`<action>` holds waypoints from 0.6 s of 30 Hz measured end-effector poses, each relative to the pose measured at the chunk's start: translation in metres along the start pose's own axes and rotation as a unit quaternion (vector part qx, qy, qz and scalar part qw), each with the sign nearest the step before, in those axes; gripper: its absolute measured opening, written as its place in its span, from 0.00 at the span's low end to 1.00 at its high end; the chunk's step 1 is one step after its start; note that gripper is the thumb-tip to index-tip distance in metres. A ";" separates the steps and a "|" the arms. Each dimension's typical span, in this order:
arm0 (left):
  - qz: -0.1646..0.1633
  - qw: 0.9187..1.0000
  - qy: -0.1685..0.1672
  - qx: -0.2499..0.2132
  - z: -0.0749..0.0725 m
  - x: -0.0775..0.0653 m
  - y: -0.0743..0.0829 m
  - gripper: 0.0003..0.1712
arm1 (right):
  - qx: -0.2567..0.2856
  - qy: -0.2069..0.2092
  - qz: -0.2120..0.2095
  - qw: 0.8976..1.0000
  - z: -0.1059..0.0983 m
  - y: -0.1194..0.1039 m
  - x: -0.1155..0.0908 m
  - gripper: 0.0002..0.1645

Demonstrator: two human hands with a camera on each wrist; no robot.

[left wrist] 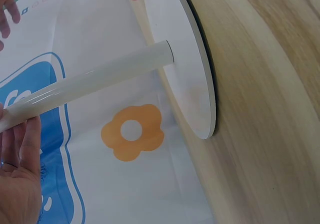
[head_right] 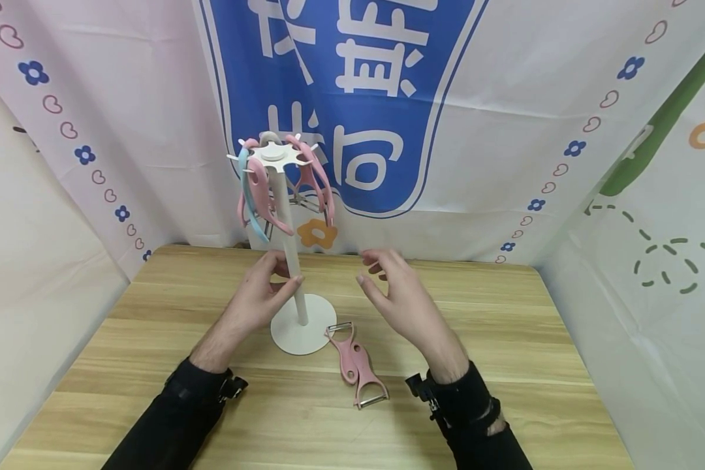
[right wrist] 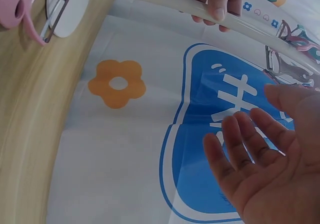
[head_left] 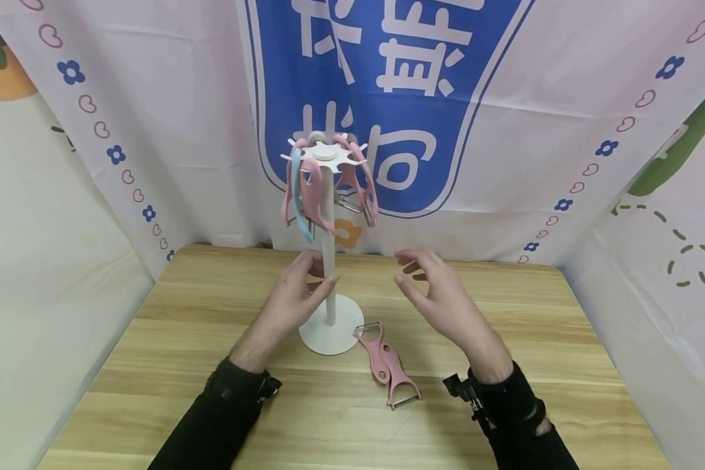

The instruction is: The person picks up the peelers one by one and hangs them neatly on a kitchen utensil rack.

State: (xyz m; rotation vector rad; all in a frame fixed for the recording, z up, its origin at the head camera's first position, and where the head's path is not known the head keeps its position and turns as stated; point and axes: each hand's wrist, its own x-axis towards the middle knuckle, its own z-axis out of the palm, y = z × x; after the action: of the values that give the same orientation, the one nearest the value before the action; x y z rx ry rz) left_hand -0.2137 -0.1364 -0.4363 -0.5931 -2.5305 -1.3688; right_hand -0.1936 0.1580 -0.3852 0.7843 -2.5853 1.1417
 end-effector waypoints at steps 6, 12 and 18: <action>-0.002 1.000 0.001 -0.005 -0.001 0.000 0.002 0.23 | -0.012 -0.039 0.013 0.999 0.004 0.004 -0.008 0.27; -0.004 1.000 0.002 -0.003 0.000 0.000 0.002 0.22 | -0.032 -0.077 0.031 0.996 0.010 0.007 -0.016 0.27; -0.003 1.000 0.002 -0.001 0.000 0.000 0.002 0.22 | -0.051 -0.109 0.033 0.992 0.019 0.013 -0.023 0.27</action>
State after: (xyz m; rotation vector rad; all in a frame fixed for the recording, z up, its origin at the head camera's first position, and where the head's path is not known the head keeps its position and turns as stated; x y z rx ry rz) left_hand -0.2131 -0.1351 -0.4345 -0.5828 -2.5303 -1.3722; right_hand -0.1810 0.1598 -0.4150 0.8491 -2.8434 0.9810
